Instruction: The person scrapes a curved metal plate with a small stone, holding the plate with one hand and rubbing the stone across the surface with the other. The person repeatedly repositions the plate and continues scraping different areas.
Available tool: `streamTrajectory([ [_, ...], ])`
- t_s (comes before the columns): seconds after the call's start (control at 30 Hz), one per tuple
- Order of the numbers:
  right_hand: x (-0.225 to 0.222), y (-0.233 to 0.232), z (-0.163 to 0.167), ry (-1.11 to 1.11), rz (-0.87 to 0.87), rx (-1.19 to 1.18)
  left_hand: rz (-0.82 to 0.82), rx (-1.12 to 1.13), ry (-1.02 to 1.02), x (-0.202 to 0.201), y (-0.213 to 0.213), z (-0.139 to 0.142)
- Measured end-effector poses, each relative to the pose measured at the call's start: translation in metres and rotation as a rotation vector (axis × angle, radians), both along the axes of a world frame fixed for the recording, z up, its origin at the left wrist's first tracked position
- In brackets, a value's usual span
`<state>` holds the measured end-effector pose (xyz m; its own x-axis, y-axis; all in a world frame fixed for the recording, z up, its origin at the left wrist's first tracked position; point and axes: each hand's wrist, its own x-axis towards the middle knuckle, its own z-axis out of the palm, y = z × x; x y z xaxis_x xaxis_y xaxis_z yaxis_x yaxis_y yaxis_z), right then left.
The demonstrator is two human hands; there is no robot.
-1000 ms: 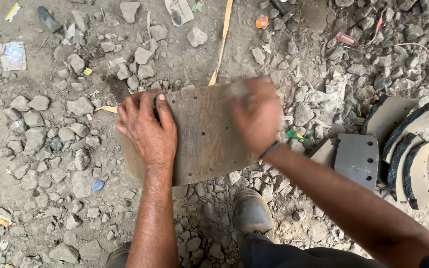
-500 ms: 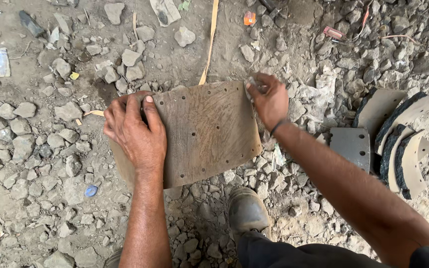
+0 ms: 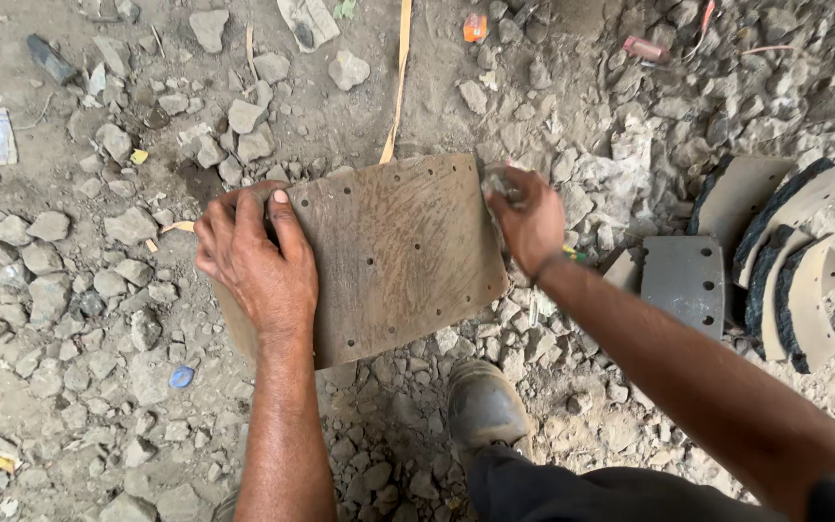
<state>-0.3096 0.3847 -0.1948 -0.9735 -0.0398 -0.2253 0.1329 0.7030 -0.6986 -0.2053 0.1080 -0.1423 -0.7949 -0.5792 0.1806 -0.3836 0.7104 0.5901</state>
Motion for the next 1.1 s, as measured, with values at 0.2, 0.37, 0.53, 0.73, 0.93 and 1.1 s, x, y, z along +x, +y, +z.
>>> streamTrajectory([
  [0.2, 0.100, 0.021, 0.019, 0.427, 0.264, 0.075, -0.001, -0.047, 0.002, -0.002, -0.002, -0.006],
  [0.37, 0.026, 0.009, 0.000, 0.117, 0.082, -0.047, 0.002, -0.056, -0.008, -0.002, -0.001, -0.007],
  [0.53, 0.031, -0.003, 0.019, 0.119, 0.009, 0.065, 0.004, -0.040, -0.014, 0.001, 0.000, -0.004],
  [0.73, 0.091, 0.004, 0.055, 0.569, 0.379, 0.036, -0.001, -0.066, -0.004, 0.000, -0.004, -0.015],
  [0.93, 0.041, -0.005, 0.035, 0.157, 0.078, 0.013, 0.016, -0.101, 0.001, -0.001, -0.007, -0.021],
  [1.1, 0.117, -0.006, 0.055, 0.575, 0.416, 0.037, 0.027, -0.071, -0.004, -0.001, -0.007, -0.016],
])
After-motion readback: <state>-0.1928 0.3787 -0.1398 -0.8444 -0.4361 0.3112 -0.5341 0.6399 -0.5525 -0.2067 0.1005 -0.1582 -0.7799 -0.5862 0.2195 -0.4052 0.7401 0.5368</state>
